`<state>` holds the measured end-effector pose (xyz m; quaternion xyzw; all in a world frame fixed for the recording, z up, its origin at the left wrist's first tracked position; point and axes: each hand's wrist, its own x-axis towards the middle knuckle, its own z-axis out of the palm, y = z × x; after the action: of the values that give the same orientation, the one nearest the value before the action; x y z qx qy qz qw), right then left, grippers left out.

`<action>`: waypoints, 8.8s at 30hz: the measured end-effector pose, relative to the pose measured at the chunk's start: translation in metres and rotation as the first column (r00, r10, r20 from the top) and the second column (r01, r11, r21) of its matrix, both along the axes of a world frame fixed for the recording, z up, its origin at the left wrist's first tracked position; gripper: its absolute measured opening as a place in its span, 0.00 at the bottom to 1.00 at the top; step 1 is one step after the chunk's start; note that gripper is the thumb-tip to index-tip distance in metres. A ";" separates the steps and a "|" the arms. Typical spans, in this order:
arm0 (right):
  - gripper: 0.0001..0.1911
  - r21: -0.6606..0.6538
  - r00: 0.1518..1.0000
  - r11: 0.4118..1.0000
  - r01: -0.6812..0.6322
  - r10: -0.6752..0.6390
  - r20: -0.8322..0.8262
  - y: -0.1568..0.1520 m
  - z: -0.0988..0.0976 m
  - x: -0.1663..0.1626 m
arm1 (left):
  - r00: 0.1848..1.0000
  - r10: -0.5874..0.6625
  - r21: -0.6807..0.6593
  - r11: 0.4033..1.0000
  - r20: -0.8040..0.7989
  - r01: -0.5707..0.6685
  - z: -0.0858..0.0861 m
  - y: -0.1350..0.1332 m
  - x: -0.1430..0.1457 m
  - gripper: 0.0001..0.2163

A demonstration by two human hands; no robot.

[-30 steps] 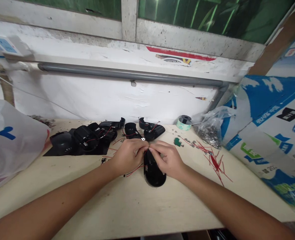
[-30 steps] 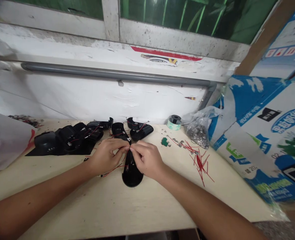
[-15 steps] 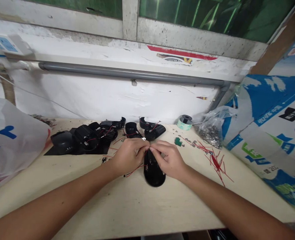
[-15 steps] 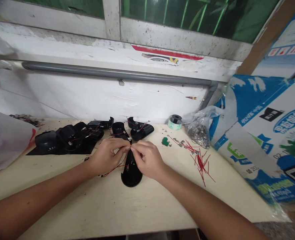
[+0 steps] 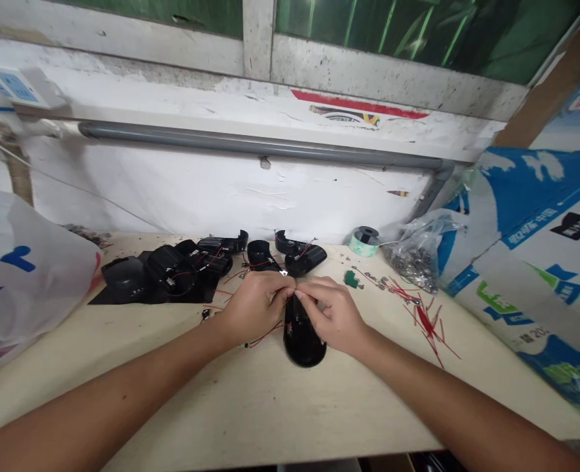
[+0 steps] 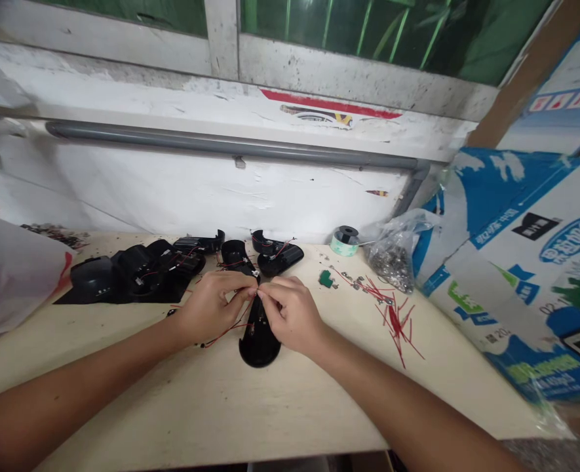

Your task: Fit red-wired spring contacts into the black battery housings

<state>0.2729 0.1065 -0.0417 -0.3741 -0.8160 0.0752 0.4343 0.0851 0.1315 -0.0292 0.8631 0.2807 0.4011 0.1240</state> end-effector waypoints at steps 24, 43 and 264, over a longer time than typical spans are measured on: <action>0.14 -0.009 0.999 1.000 0.025 -0.026 -0.025 -0.003 0.003 -0.002 | 0.998 0.003 -0.006 1.000 0.069 -0.002 0.003 -0.001 0.001 0.11; 0.10 0.065 0.997 0.996 0.059 -0.063 0.054 0.002 0.001 0.003 | 0.990 -0.059 0.044 0.998 0.127 0.054 0.000 0.001 0.000 0.08; 0.34 -0.647 0.737 0.567 -0.510 -0.100 -0.668 0.021 -0.015 0.007 | 0.952 0.145 -0.419 0.908 0.271 -0.019 -0.022 0.011 0.002 0.05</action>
<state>0.2802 0.1276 -0.0566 -0.3725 -0.5320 0.6090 0.4554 0.0874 0.1428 -0.0514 0.7350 0.3735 0.4625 0.3261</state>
